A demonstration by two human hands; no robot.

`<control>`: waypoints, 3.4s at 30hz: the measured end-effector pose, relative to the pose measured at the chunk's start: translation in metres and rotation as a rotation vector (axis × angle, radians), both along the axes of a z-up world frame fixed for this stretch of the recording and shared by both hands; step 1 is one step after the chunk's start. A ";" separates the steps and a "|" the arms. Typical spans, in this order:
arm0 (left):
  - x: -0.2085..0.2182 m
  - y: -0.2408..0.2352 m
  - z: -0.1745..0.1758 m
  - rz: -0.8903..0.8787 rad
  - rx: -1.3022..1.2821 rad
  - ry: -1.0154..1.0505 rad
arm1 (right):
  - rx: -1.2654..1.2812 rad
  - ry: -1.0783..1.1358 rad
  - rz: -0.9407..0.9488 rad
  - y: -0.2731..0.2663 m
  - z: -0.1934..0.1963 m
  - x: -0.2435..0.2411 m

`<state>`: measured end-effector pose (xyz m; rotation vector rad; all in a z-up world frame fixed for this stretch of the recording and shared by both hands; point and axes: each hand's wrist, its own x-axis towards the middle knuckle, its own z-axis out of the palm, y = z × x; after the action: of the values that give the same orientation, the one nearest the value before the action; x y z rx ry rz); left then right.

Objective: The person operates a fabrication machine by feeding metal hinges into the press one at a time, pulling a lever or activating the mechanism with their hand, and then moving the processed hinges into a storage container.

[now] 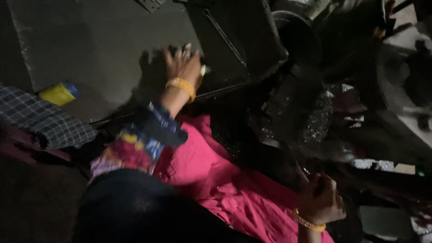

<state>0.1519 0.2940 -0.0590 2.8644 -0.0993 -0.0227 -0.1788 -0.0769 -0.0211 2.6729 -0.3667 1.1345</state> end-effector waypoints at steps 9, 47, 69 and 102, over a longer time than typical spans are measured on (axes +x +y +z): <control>0.298 0.000 -0.067 0.156 0.416 -0.532 | 0.021 0.360 -0.489 0.025 0.035 0.019; -0.051 0.100 0.046 -0.198 0.325 0.055 | 0.078 0.350 -0.288 0.014 0.021 0.006; -0.074 0.117 0.036 0.283 -0.113 -0.197 | 0.077 0.179 -0.126 0.016 0.008 -0.005; -0.164 -0.247 0.014 -0.433 0.076 -0.237 | 0.469 0.558 -0.056 0.021 -0.019 -0.025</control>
<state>-0.0119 0.0473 -0.0450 2.8486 -0.7764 0.2314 -0.2036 -0.0563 -0.0398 3.1915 -0.6559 0.2642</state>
